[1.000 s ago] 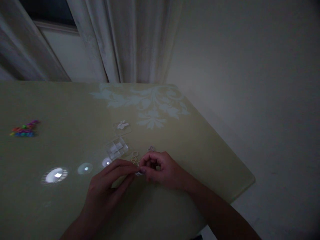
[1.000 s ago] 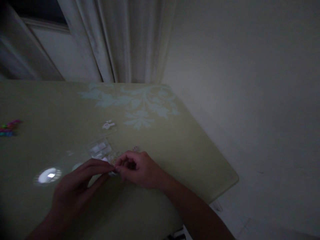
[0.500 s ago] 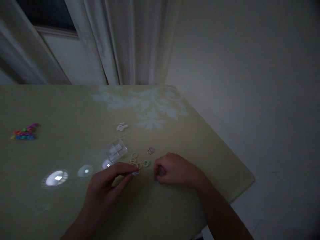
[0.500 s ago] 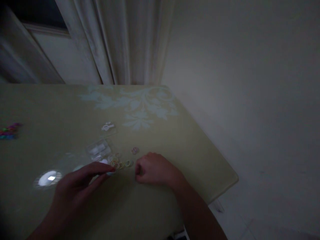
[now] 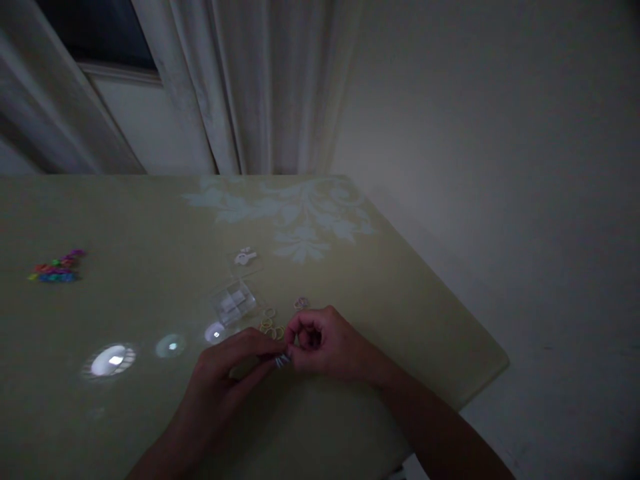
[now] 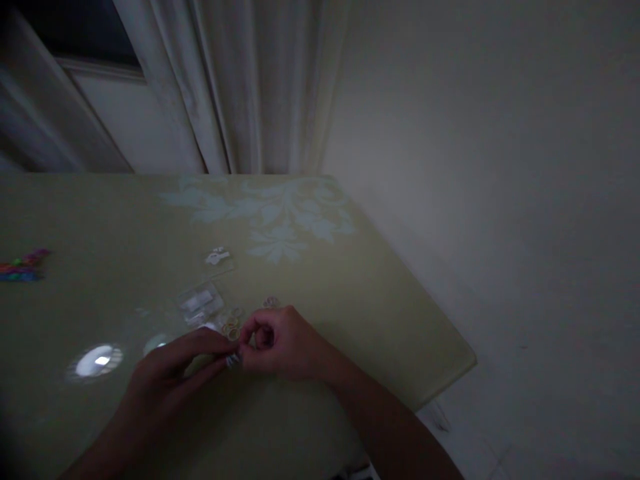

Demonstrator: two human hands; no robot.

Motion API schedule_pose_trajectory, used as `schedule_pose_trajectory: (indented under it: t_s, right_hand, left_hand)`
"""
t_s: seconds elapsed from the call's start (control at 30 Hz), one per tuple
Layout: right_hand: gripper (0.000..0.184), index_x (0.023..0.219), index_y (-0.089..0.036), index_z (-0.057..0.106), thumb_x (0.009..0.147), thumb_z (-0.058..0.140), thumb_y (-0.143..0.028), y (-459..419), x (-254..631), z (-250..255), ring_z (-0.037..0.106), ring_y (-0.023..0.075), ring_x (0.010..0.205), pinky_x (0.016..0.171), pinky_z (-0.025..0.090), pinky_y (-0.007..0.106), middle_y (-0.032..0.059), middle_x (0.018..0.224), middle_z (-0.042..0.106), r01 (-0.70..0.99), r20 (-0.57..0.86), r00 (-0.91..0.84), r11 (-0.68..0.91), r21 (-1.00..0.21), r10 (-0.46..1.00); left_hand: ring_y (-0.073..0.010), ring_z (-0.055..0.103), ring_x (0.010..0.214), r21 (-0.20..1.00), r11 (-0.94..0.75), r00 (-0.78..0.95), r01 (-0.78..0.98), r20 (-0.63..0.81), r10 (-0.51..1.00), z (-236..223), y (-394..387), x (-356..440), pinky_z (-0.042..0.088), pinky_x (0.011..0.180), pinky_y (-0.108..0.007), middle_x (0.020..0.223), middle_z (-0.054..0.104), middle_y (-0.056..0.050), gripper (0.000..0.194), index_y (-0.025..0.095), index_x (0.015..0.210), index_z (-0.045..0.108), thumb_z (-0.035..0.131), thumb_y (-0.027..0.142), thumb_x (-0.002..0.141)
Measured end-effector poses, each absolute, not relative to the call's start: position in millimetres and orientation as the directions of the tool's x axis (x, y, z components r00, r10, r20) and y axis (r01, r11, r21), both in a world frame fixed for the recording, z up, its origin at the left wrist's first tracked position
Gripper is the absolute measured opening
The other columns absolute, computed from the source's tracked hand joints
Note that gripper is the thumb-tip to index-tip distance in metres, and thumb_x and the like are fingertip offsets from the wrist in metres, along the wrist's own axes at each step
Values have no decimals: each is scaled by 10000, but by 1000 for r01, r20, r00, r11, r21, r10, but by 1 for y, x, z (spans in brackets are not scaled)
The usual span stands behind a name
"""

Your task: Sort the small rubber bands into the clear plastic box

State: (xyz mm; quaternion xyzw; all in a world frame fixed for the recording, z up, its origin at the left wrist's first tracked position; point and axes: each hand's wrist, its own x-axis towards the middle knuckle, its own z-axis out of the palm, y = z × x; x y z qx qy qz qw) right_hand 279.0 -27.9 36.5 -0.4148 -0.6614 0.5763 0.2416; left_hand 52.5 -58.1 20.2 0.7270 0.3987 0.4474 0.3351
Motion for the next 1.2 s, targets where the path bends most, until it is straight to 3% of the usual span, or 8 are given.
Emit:
schedule_pose_trajectory:
  t_s: [0.17, 0.3, 0.43, 0.53, 0.7, 1.0, 1.2]
  right_hand:
    - [181, 940, -160, 728, 859, 776, -316, -28, 278, 36, 389, 74, 559, 498, 292, 202, -74, 637, 485, 226, -196, -577, -75, -971, 793]
    - [186, 942, -159, 745, 883, 763, -336, -21, 285, 40, 412, 80, 552, 506, 302, 212, -69, 629, 502, 293, -158, -525, 3, -956, 836]
    - [100, 961, -162, 768, 897, 726, -226, -7, 299, 41, 439, 89, 560, 566, 323, 227, -68, 608, 514, 488, -42, -389, 167, -857, 920]
    - [75, 931, -178, 783, 864, 750, -184, -1, 304, 40, 465, 91, 566, 596, 326, 227, -69, 605, 526, 583, -91, -444, 211, -784, 891]
    - [190, 1054, -207, 799, 866, 775, -196, -3, 298, 35, 520, 107, 604, 619, 324, 228, -57, 655, 572, 631, -123, -499, 262, -730, 858]
    - [104, 963, -204, 763, 869, 727, -176, -7, 290, 24, 526, 114, 618, 633, 320, 246, -32, 702, 634, 696, -138, -485, 286, -659, 863]
    - [94, 1008, -195, 716, 933, 671, -228, -11, 286, 27, 577, 144, 685, 645, 310, 262, 7, 783, 682, 775, -127, -472, 343, -530, 872]
  left_hand:
    - [-165, 777, 812, 828, -504, 308, 246, 427, 850, 18, -57, 51, 618, 712, -227, 924, 808, -4, 202, 307, 1037, 798, 714, 153, 937]
    - [-164, 772, 825, 820, -504, 294, 271, 428, 854, 22, -57, 51, 620, 725, -235, 918, 802, -2, 173, 299, 1009, 790, 710, 164, 937]
    - [-180, 798, 892, 831, -444, 219, 336, 389, 895, 26, -58, 52, 640, 786, -255, 986, 831, -7, 168, 300, 1030, 799, 685, 209, 948]
    - [-190, 807, 875, 880, -355, 160, 315, 320, 934, 26, -59, 53, 655, 766, -265, 980, 840, -11, 139, 291, 1016, 806, 689, 256, 949]
    - [-190, 808, 814, 915, -275, 93, 295, 259, 961, 26, -60, 52, 660, 740, -264, 914, 841, -1, 86, 286, 944, 810, 730, 289, 915]
    - [-188, 798, 764, 906, -289, 53, 310, 287, 956, 29, -57, 50, 641, 681, -239, 867, 837, 2, 109, 287, 922, 826, 719, 301, 905]
    - [-198, 795, 743, 908, -266, 51, 324, 264, 963, 29, -56, 51, 642, 662, -250, 857, 833, -13, 128, 270, 927, 823, 725, 351, 912]
